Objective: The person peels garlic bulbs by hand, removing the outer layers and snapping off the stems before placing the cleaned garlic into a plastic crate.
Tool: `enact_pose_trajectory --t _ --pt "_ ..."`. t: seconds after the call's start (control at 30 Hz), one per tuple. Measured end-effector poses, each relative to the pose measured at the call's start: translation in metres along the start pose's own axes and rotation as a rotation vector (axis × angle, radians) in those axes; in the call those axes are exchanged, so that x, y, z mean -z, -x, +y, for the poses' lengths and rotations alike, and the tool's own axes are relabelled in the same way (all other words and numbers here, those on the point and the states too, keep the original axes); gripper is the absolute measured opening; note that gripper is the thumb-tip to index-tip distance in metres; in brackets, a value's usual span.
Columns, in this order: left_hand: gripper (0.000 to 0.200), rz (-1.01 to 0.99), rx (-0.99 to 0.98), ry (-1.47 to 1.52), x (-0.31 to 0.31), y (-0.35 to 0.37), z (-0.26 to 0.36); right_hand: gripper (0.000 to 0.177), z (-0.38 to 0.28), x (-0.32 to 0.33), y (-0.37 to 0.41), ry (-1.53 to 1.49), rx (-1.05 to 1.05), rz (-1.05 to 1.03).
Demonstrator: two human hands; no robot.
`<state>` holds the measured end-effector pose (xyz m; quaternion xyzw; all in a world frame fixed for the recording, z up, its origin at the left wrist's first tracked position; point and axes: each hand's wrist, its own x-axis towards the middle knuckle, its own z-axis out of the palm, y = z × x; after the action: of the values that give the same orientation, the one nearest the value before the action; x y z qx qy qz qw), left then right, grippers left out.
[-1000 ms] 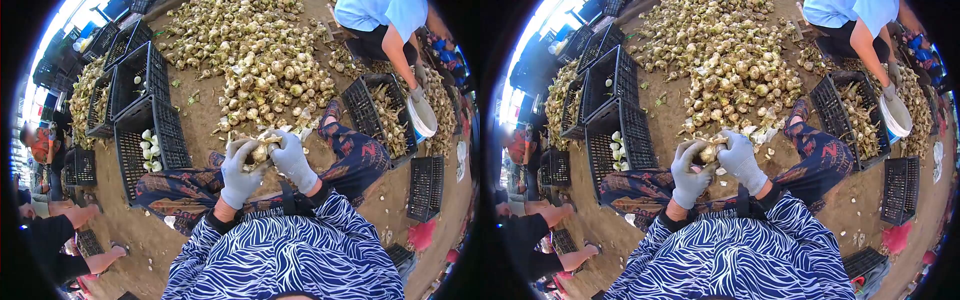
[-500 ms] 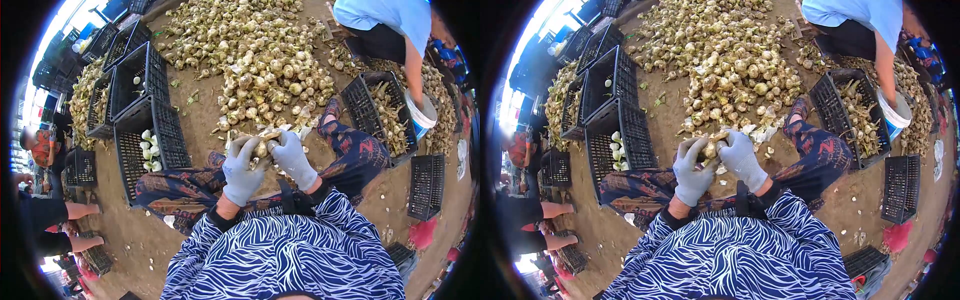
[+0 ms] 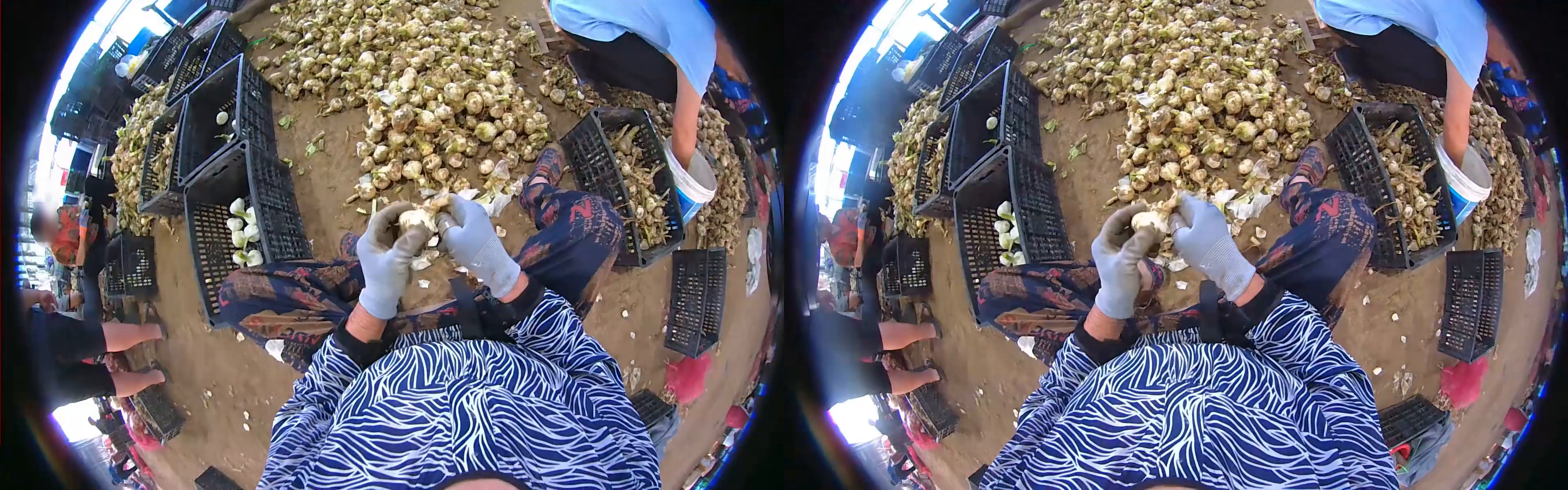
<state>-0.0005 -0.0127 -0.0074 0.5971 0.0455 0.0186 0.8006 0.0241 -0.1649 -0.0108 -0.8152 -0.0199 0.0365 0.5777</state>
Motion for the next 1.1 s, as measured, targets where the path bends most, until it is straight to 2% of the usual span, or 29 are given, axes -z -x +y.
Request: enact_pose_trajectory --t 0.03,0.1,0.13,0.17,0.2,0.23,0.3,0.33,0.37,0.43,0.47,0.5,0.57,0.6,0.63,0.7,0.77,0.83,0.87,0.9,0.97,1.0,1.03,1.1 --pt "0.031 0.037 0.203 0.071 -0.006 0.000 0.018 0.020 -0.008 0.003 0.001 -0.070 -0.063 -0.051" --pt "0.041 0.038 0.458 0.453 0.007 -0.008 0.007 0.017 -0.021 0.009 0.005 0.001 -0.049 -0.069" --pt "0.041 0.040 0.458 0.455 0.017 -0.014 0.001 0.017 -0.023 0.010 0.006 0.031 -0.044 -0.145" --pt "0.041 -0.054 0.643 0.577 0.028 -0.022 -0.004 0.018 -0.027 0.010 0.007 0.062 -0.037 -0.219" --pt "0.042 -0.151 0.827 0.696 0.033 -0.026 -0.003 0.014 -0.032 0.007 0.011 -0.204 -0.138 -0.280" --pt "0.042 -0.152 0.825 0.698 0.034 -0.026 -0.005 0.014 -0.037 0.006 0.011 -0.202 -0.137 -0.281" --pt "0.041 -0.137 0.775 0.510 0.035 -0.024 -0.006 0.020 -0.044 0.004 0.011 -0.318 -0.521 -0.281" --pt "0.046 -0.189 0.611 0.504 0.033 -0.021 -0.004 0.018 -0.031 -0.003 0.011 -0.360 -0.527 -0.217" --pt "0.046 -0.195 0.607 0.504 0.025 -0.018 -0.004 0.018 -0.019 -0.009 0.011 -0.359 -0.521 -0.213" --pt "0.049 0.083 0.223 0.277 0.005 -0.010 -0.008 0.020 -0.013 -0.020 0.013 0.186 0.153 0.037" --pt "0.046 0.077 0.099 0.239 0.006 -0.008 -0.010 0.022 -0.018 -0.018 0.017 0.203 0.239 -0.051" --pt "0.046 0.085 0.096 0.237 0.010 -0.008 -0.008 0.022 -0.022 -0.019 0.019 0.200 0.242 -0.059" --pt "0.041 0.096 0.319 0.285 0.016 -0.013 -0.003 0.025 -0.026 -0.020 0.021 0.260 0.410 -0.153" --pt "0.042 0.064 0.319 0.195 0.021 -0.016 -0.005 0.028 -0.025 -0.021 0.021 0.022 0.215 -0.223" --pt "0.042 0.066 0.317 0.198 0.025 -0.016 -0.008 0.028 -0.024 -0.018 0.020 0.024 0.217 -0.226" --pt "0.045 0.001 0.494 0.497 0.027 -0.018 -0.010 0.024 -0.028 -0.010 0.018 -0.888 -0.435 -0.429" --pt "0.047 0.066 0.532 0.575 0.028 -0.020 -0.008 0.020 -0.034 -0.007 0.024 -0.980 -0.417 -0.403" --pt "0.048 -0.247 0.574 0.700 0.037 -0.020 0.002 0.019 -0.035 -0.008 0.025 -0.871 -0.288 -0.312" --pt "0.049 -0.159 0.545 0.562 0.035 -0.017 0.004 0.019 -0.037 -0.004 0.018 -0.897 -0.260 -0.276" --pt "0.054 -0.243 0.455 0.310 0.039 -0.014 0.009 0.020 -0.039 -0.001 0.011 -0.962 -0.384 -0.152" --pt "0.061 -0.502 0.410 0.086 0.031 -0.007 0.022 0.023 -0.027 0.004 -0.004 -0.690 -0.088 -0.054" --pt "0.066 -0.612 0.297 -0.212 0.031 -0.010 0.012 0.026 -0.039 0.013 -0.017 -1.084 -0.324 -0.030" --pt "0.065 -0.636 0.391 -0.098 0.024 -0.002 0.008 0.030 -0.032 0.025 -0.027 -0.780 -0.236 -0.170" --pt "0.060 -0.628 0.372 0.033 0.021 -0.002 0.008 0.029 -0.021 0.033 -0.051 0.684 0.111 -0.241"
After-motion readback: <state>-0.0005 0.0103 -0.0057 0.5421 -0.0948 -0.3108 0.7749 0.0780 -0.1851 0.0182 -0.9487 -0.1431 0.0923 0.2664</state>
